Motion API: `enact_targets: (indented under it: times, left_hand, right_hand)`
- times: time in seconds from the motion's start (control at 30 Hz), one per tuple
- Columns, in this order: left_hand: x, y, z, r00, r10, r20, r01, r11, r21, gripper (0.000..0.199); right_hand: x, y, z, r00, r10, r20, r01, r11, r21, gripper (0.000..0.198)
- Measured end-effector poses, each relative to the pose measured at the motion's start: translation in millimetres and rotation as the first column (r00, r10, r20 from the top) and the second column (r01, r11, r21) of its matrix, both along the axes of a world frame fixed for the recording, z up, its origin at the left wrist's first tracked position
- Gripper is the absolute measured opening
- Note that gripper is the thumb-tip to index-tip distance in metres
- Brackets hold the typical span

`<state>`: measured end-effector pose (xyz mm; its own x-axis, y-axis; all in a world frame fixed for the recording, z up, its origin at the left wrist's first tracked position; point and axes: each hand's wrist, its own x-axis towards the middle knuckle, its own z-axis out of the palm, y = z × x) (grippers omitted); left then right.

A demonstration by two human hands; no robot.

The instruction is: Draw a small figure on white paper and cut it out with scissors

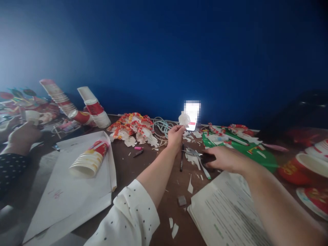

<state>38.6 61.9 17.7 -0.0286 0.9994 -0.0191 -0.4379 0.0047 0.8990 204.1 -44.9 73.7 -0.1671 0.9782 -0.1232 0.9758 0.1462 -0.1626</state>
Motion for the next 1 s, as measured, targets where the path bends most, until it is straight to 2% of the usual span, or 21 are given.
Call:
enact_targets:
  times: [0.07,0.13,0.17,0.23,0.3,0.37,0.43,0.5,0.6,0.8,1.0]
  left_hand:
    - [1.6,-2.9,-0.7,0.998,-0.057,-0.005,0.057,0.998,0.001,0.019]
    - [3.5,-6.2,-1.1,0.993,-0.118,0.000,0.118,0.993,0.009,0.022]
    - [4.4,-7.9,-1.1,0.989,-0.148,0.005,0.147,0.989,0.017,0.023]
    - [6.3,-11.1,-0.9,0.976,-0.217,0.016,0.216,0.976,0.037,0.027]
    - [7.9,-13.5,-0.8,0.958,-0.287,0.023,0.286,0.957,0.050,0.030]
    - [9.3,-15.2,-1.0,0.942,-0.336,0.017,0.335,0.941,0.049,0.033]
    - [10.6,-16.5,-1.4,0.936,-0.353,0.003,0.352,0.935,0.049,0.033]
    - [11.8,-18.1,-1.4,0.930,-0.366,-0.019,0.367,0.929,0.055,0.031]
    - [14.0,-20.6,-1.5,0.920,-0.388,-0.063,0.392,0.918,0.064,0.025]
    - [18.0,-23.9,-3.5,0.906,-0.389,-0.168,0.409,0.906,0.111,0.023]
    - [18.9,-26.9,-2.7,0.904,-0.341,-0.259,0.381,0.917,0.121,0.022]
  right_hand:
    - [-6.6,-2.7,5.6,0.994,-0.019,0.112,0.024,0.999,-0.042,0.028]
    - [-13.0,-3.3,7.3,0.988,-0.043,0.147,0.047,0.999,-0.022,0.021]
    - [-15.9,-2.8,6.2,0.988,-0.072,0.138,0.071,0.997,0.017,0.019]
    - [-21.2,-0.4,-0.1,0.982,-0.168,0.083,0.151,0.972,0.181,0.023]
    - [-25.3,3.0,-10.3,0.982,-0.186,-0.040,0.184,0.879,0.440,0.026]
    - [-27.6,6.1,-21.6,0.986,-0.115,-0.122,0.166,0.768,0.618,0.026]
    - [-27.8,8.2,-30.7,0.988,-0.070,-0.136,0.147,0.684,0.715,0.026]
    - [-26.3,9.4,-35.8,0.990,-0.062,-0.128,0.138,0.640,0.756,0.026]
    - [-22.9,10.0,-37.6,0.991,-0.084,-0.107,0.136,0.623,0.770,0.026]
    - [-20.6,10.3,-37.6,0.991,-0.126,-0.055,0.123,0.630,0.766,0.024]
    - [-19.0,10.7,-40.4,0.988,-0.147,-0.045,0.130,0.643,0.755,0.024]
